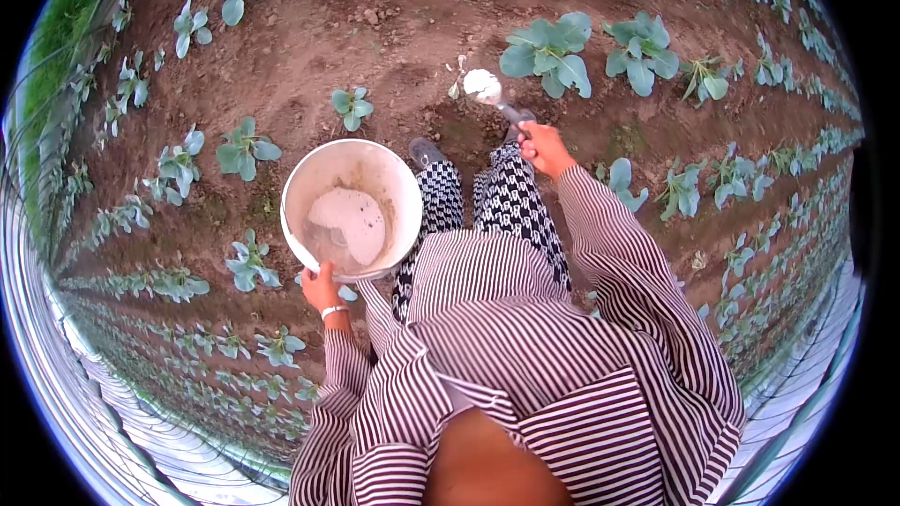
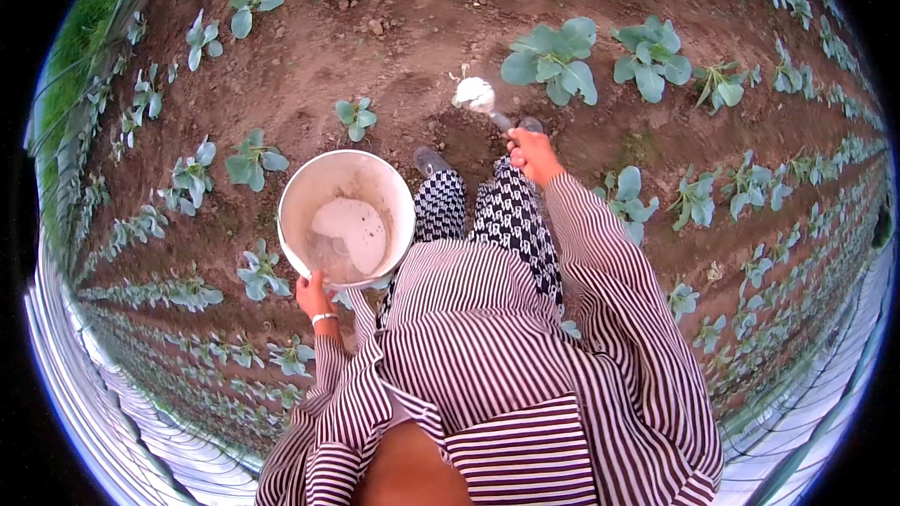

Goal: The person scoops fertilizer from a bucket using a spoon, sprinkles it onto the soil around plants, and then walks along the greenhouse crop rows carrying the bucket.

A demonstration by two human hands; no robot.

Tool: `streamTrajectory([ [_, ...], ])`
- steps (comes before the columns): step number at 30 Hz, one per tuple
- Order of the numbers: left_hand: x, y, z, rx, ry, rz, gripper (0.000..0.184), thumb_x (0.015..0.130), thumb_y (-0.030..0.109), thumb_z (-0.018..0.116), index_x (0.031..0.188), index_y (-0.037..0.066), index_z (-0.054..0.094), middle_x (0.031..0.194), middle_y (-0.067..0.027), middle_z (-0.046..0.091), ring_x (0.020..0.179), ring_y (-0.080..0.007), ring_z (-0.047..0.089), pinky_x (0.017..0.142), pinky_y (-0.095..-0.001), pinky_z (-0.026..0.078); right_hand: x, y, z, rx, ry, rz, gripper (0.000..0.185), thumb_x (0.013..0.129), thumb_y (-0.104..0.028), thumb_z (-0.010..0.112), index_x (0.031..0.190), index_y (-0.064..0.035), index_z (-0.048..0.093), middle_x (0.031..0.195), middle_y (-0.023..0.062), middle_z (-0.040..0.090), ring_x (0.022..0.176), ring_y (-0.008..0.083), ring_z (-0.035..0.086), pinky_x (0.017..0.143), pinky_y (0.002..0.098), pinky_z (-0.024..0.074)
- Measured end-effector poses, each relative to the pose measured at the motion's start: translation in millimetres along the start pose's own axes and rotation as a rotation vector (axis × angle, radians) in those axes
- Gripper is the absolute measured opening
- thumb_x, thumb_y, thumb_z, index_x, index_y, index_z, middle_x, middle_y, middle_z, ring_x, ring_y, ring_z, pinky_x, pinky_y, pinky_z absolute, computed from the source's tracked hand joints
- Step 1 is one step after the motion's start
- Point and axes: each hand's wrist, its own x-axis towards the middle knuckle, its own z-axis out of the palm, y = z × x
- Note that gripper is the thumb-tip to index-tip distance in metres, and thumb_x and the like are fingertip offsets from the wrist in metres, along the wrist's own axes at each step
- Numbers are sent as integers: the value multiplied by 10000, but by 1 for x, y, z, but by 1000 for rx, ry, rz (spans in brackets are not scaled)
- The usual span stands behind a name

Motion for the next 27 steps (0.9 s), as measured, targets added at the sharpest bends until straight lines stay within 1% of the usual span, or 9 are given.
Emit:
streamTrajectory([
  [2,-6,-2,-7,-61,2,-57,356,675,123,646,981,-36,559,797,-53,588,578,-141,523,447,-261,415,53,-10,-21,-56,40,92,133,854,-131,553,827,-7,514,641,51,474,436,78,369,350,220,276],
  [4,-15,-3,-17,-88,6,-120,379,674,114,647,1007,-40,552,806,-58,584,574,-134,517,431,-250,403,104,0,-53,-244,231,55,137,877,-138,538,862,-6,500,655,41,473,464,88,358,358,220,276],
  [8,-12,0,-28,-135,-39,-237,353,672,136,635,981,-4,539,829,-68,555,613,-152,497,449,-254,370,61,-9,-38,-353,497,79,128,864,-124,544,842,-11,489,636,54,461,468,103,376,359,227,265],
  [12,3,-1,-17,-208,-55,-301,346,677,173,635,966,16,526,767,-35,493,644,-150,459,515,-303,377,0,-6,-56,-245,394,40,132,847,-128,557,820,-18,489,645,34,473,446,78,364,354,219,255],
  [16,20,-9,-10,-241,-102,-320,348,681,181,630,971,22,523,724,-15,434,664,-153,438,559,-326,385,-48,-3,-68,-232,427,-15,133,850,-127,563,846,-1,523,626,46,485,427,81,369,357,222,270],
  [17,18,-10,-5,-254,-84,-292,242,669,228,639,832,89,526,715,-11,394,644,-141,379,567,-316,332,-57,-6,-66,-230,437,-20,137,849,-131,566,844,-1,523,626,44,484,426,78,366,357,222,269],
  [24,37,17,5,-329,-38,-192,348,652,239,659,901,25,542,691,-15,394,620,-146,391,548,-331,383,-83,-29,-49,-134,328,-134,163,847,-135,565,916,12,543,687,36,480,438,54,309,383,215,253],
  [25,43,26,2,-310,-67,-215,414,663,171,637,1022,6,512,923,-85,537,775,-204,524,558,-359,441,-85,-31,-46,-100,298,-158,166,847,-135,565,924,11,545,692,35,479,440,51,300,387,215,251],
  [27,56,34,6,-301,-95,-181,430,660,166,644,1036,2,515,913,-84,548,761,-206,536,540,-352,442,-91,-35,-40,-57,267,-190,171,848,-138,567,929,10,544,690,32,479,441,48,296,389,216,251],
])
